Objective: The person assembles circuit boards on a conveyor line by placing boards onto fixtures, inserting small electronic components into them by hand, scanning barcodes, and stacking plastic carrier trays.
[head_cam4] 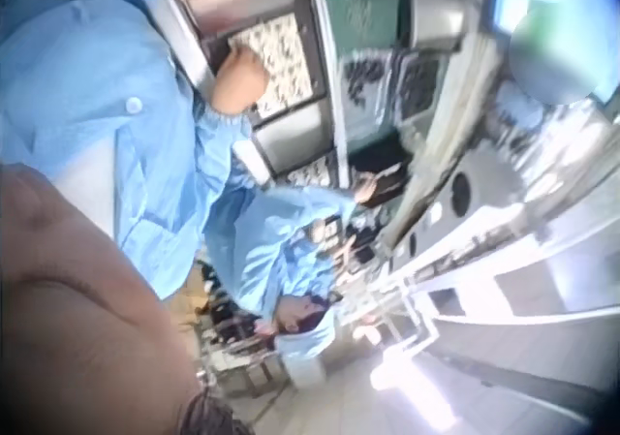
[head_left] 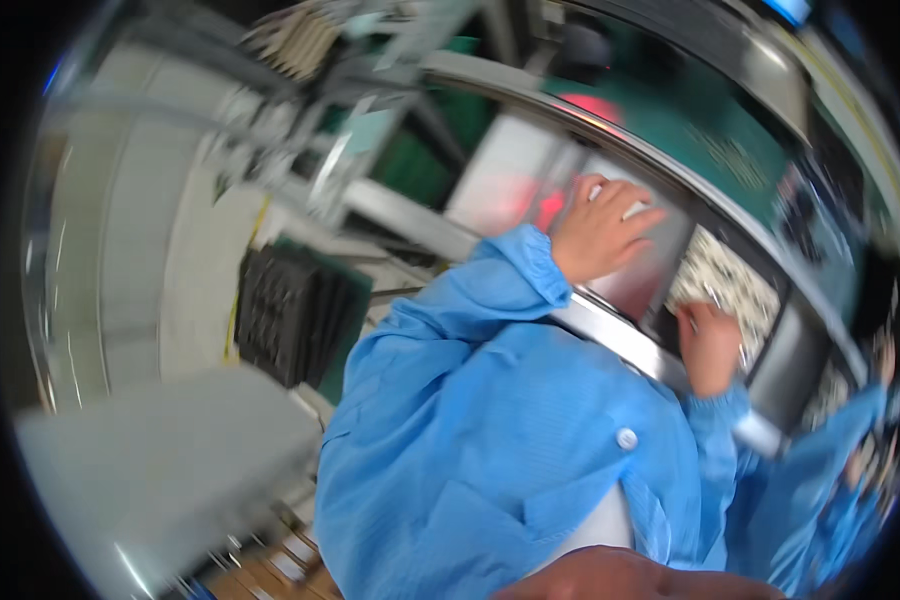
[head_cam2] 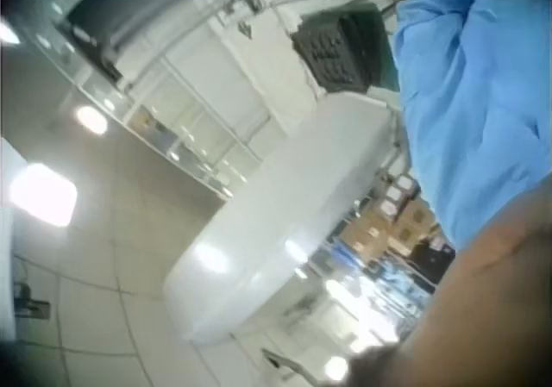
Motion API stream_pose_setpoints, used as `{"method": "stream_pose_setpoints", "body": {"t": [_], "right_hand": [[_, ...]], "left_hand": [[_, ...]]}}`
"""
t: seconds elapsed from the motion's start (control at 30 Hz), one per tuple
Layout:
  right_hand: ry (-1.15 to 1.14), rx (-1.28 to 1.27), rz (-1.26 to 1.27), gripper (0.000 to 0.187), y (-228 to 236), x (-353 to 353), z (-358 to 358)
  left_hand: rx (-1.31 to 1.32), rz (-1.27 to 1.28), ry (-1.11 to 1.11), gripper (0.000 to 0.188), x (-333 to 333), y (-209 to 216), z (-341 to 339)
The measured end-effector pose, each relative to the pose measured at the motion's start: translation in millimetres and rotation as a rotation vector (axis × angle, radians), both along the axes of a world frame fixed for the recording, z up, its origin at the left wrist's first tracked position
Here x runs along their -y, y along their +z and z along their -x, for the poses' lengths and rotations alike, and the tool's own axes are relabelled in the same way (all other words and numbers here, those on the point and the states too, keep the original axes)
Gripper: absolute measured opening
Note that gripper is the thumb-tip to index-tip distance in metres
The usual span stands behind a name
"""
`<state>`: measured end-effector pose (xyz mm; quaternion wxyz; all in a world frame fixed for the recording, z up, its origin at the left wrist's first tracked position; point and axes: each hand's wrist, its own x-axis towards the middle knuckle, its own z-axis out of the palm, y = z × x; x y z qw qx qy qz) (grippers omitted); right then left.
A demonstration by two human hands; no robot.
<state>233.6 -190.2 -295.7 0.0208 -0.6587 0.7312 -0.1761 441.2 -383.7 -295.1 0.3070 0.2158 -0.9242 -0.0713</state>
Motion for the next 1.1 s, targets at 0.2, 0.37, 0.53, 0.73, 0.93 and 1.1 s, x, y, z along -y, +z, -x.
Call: {"method": "stream_pose_setpoints", "body": {"t": [0.2, 0.37, 0.53, 0.73, 0.93, 1.1], "right_hand": [[-0.066, 0.26, -0.015, 0.015, 13, 1, 2], [0.109, 0.194, 0.066, 0.011, 11, 35, -17], [0.184, 0.205, 0.119, 0.009, 12, 55, -40], [0.301, 0.249, 0.191, 0.018, 17, 57, -71], [0.458, 0.223, 0.369, 0.072, 41, 62, -116], [0.316, 0.189, 0.251, 0.037, 18, 58, -107]], "left_hand": [[-0.121, -0.047, 0.696, 0.031, 18, 16, -217], [0.19, 0.284, 1.272, 0.071, -80, -3, -403], [0.427, 0.186, 1.444, 0.074, -108, -8, -435], [0.142, 0.309, 1.086, 0.059, -64, 76, -291], [0.137, 0.443, 0.184, 0.059, -10, 41, -175], [0.109, 0.557, -0.18, 0.062, 11, -3, -111]]}}
